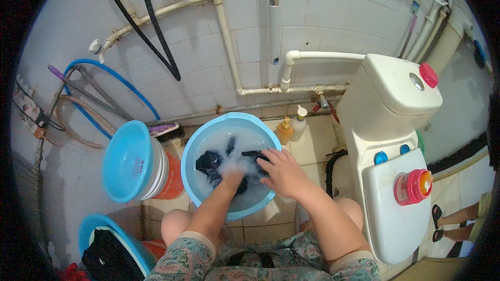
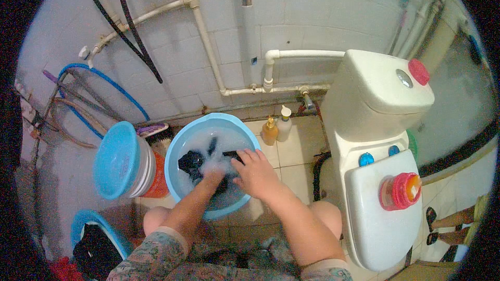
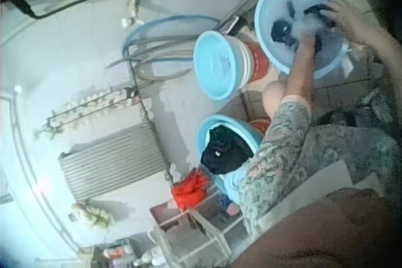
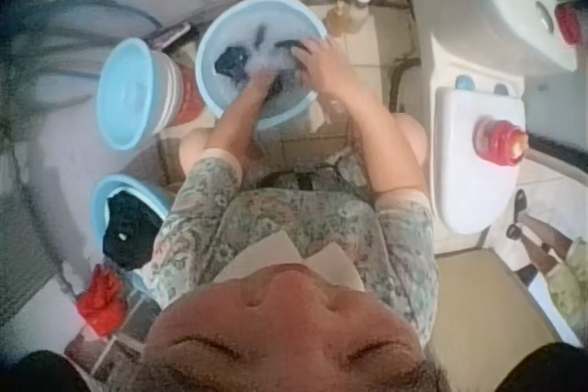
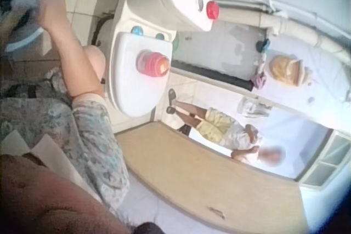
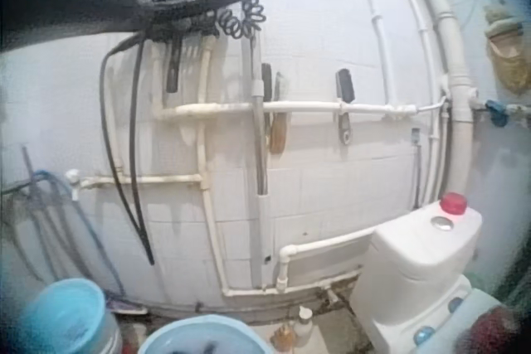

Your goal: The person hand-washes dark clothing items in a blue basin filled with water. They scrub and rinse a black garment, then add a pair of dark jeans to the basin. The person uses a yellow sponge to scrub the jeans and applies liquid detergent from a bottle before continuing to wash the items.

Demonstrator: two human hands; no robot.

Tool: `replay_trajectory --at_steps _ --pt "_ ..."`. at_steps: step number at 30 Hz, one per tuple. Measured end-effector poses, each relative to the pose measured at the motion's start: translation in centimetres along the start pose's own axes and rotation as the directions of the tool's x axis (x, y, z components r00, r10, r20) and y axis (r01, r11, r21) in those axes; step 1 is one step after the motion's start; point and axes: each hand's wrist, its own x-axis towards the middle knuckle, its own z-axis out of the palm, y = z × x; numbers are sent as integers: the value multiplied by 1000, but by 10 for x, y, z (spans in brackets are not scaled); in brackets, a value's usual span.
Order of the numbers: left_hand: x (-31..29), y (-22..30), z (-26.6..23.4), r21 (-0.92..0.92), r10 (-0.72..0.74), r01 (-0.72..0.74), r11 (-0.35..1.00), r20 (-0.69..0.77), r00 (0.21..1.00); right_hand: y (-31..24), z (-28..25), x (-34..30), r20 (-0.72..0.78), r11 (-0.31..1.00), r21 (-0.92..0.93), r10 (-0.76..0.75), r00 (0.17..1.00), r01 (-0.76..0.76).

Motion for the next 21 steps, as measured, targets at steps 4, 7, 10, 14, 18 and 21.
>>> replay_trajectory --at_steps 4,7,10,14,18,21 --pt "12 9 -131 -351 -179 327 877 394 901 8 -4 -9 28 998 24 49 998 -49" --pt "9 -13 -193 -648 -320 537 540 432 843 9 -18 -10 151 991 34 121 981 -127" --pt "8 -21 -263 -851 -452 516 99 423 785 7 -28 -10 278 973 34 212 937 -230" --pt "11 -53 -319 -955 -507 290 -61 280 815 3 -28 -10 305 967 12 238 922 -254" --pt "17 -40 -412 -970 -521 42 -241 166 837 9 -18 -12 268 962 62 240 933 -265" --pt "12 -33 -472 -957 -551 -63 -282 108 828 16 15 -5 226 966 114 201 953 -231"
